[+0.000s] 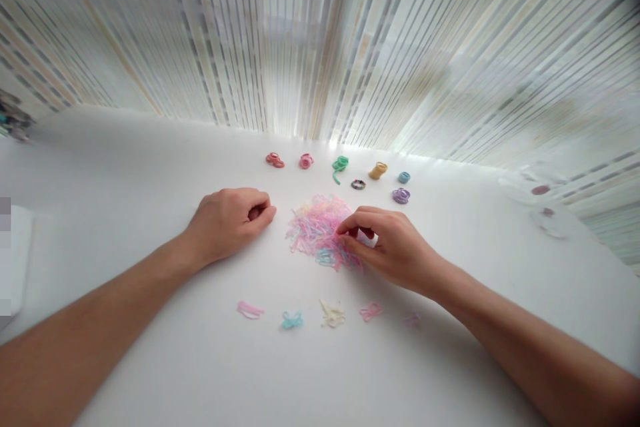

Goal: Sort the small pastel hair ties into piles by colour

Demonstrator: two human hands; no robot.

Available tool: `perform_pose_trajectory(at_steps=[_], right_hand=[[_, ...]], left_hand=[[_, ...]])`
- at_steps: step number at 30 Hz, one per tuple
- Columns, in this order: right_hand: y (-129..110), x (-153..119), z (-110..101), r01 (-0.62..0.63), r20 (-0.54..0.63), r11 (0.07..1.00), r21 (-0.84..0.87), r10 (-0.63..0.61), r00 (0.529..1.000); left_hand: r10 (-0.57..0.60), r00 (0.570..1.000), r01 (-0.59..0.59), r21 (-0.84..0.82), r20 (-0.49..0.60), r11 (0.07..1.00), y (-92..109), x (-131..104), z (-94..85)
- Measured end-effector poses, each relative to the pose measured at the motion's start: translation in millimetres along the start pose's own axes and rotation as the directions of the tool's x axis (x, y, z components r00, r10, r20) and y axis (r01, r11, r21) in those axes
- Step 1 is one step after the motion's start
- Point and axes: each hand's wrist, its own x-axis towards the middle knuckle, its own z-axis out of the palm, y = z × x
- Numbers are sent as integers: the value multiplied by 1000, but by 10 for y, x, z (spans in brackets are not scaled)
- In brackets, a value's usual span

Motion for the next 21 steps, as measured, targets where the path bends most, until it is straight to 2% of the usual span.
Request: perform_pose_trajectory(at_steps=[14, 21], right_hand=[[-41, -5, -174, 71, -60, 994, -77, -76, 995], [-62, -8, -251, 58, -80, 995, -79, -65, 995]], left_hand=[[18, 1000, -18, -8, -9, 1000, -12, -5, 8], [12, 1000, -12, -17, -8, 1000, -22, -9, 12]])
